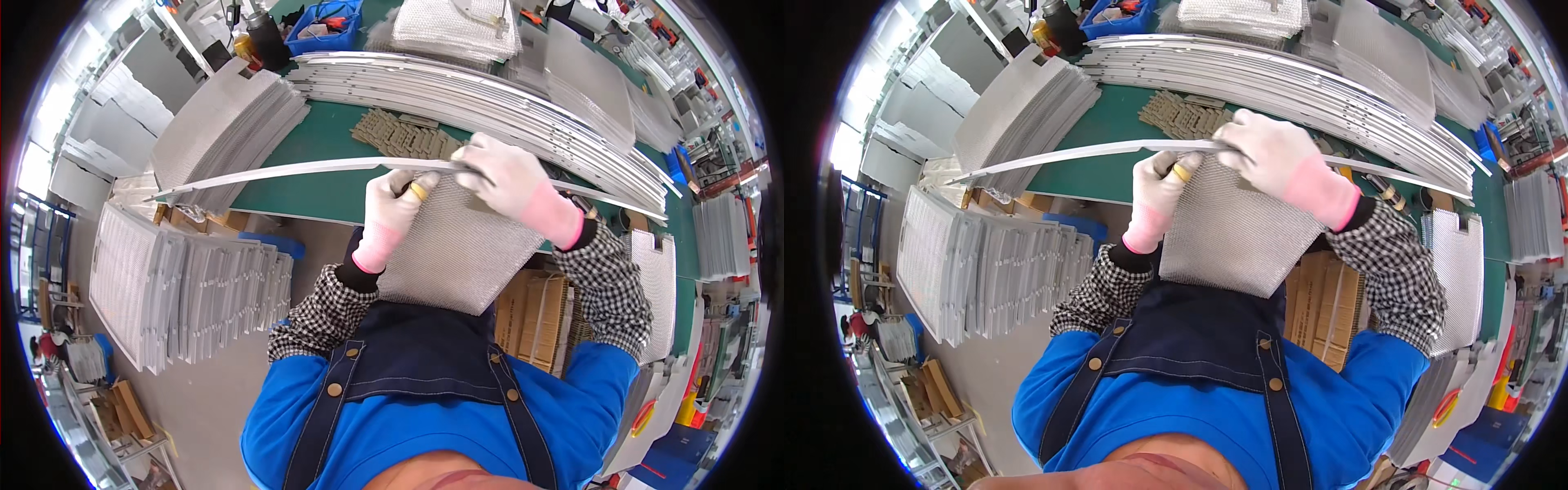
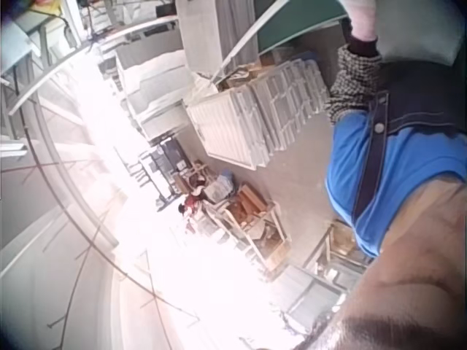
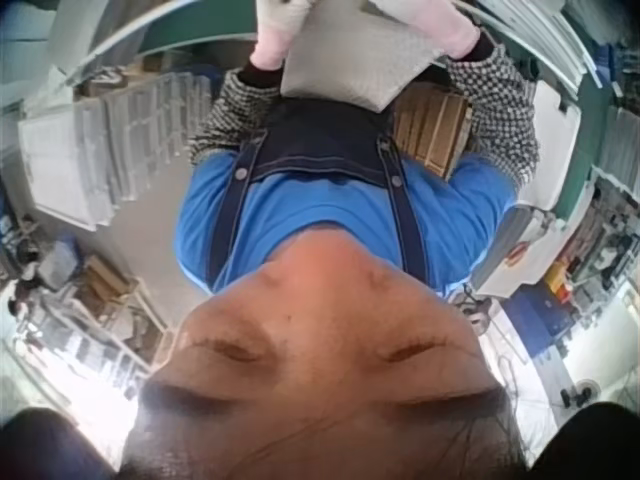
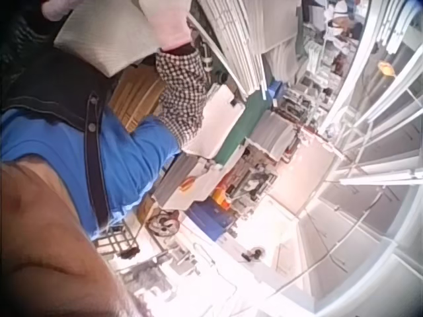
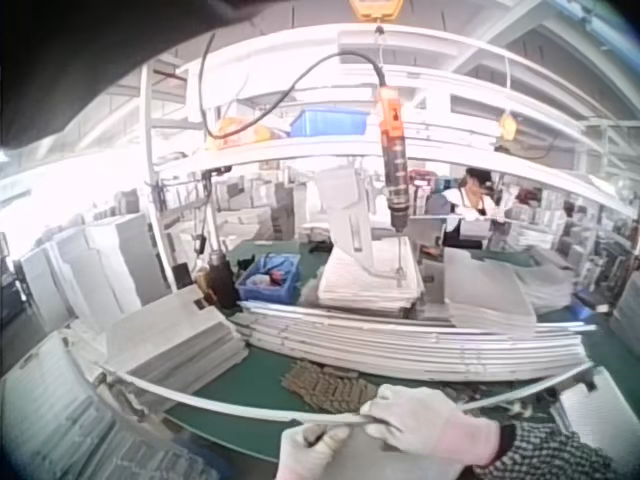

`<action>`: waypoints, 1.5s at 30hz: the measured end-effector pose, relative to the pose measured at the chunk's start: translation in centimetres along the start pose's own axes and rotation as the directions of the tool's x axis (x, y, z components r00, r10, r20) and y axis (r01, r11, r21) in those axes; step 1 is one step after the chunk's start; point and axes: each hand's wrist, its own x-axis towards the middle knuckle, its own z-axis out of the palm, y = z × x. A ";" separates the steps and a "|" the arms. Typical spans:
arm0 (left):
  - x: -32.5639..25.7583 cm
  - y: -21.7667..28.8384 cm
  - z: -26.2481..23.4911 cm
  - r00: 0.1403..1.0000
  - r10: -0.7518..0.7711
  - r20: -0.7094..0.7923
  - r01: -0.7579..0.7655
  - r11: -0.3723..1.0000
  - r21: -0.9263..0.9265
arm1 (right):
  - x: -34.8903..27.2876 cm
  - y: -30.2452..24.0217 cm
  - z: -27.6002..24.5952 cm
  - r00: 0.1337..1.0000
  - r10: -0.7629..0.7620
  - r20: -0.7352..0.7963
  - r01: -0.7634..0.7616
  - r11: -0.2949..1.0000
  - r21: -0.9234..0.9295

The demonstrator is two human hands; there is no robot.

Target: The person assembles white mesh panels by inserting small plastic clips into the frame and securing them with a hammer. They then use a handheld power drill to fasten the components together. The finished panels are stacked on a nearby surface.

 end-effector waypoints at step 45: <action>1.7 6.3 -2.2 0.731 0.222 0.646 -0.682 0.282 0.674 | -9.1 5.3 -5.3 0.812 0.211 0.545 -0.379 0.900 0.217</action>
